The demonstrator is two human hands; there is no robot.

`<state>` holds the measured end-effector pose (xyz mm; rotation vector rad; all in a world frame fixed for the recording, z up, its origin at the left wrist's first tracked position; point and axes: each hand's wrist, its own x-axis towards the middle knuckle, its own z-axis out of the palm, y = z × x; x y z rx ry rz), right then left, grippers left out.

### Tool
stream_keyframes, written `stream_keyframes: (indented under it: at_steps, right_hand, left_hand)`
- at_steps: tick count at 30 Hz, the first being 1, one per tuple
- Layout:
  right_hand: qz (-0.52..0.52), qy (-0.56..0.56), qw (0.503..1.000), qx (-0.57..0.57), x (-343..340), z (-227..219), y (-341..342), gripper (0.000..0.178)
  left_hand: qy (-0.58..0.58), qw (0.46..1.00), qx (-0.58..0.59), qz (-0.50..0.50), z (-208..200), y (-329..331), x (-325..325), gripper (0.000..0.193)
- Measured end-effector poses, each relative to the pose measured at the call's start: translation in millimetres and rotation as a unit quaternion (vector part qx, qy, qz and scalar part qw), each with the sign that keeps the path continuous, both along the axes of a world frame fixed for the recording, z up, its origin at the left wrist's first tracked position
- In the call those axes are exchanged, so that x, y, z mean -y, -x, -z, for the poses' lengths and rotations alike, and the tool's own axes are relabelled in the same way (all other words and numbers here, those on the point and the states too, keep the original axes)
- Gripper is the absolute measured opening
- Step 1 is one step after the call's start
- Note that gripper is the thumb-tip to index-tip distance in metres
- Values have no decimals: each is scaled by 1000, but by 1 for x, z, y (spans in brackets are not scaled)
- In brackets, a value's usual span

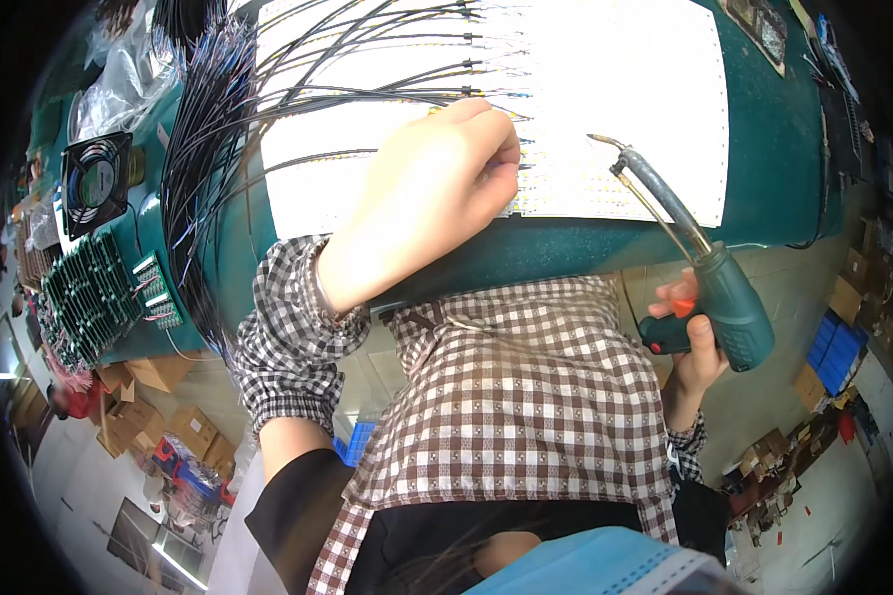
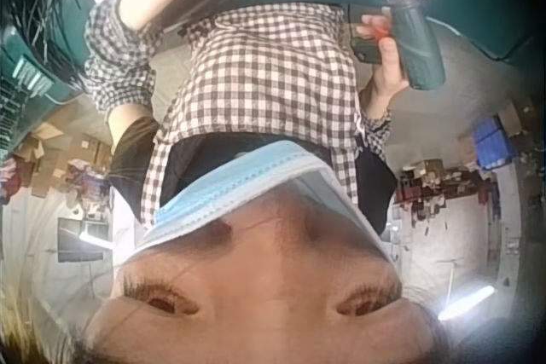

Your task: The person uses a soldering iron to attach black wires to a large white LED panel on a green workbench. They systematically solder multiple connection points along the panel's edge, handling the wires and tool with both hands.

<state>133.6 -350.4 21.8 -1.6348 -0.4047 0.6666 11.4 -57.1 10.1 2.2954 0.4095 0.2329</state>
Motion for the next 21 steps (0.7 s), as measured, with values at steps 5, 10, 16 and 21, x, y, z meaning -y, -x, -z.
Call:
stream_keyframes:
  at_steps: [5,10,16,21]
  right_hand:
    - [6,0,1000,1,-2,0,2,62]
    - [2,-2,1000,-8,-3,-1,2,61]
    - [5,-2,1000,-7,-3,-1,3,60]
    - [10,-3,1000,-3,-4,-2,3,59]
  left_hand:
    - [36,999,-8,-21,4,-1,1,7]
    - [4,1000,-5,-9,2,0,1,7]
    - [-22,999,3,24,-3,2,-2,6]
    - [29,1000,-3,3,1,4,-2,6]
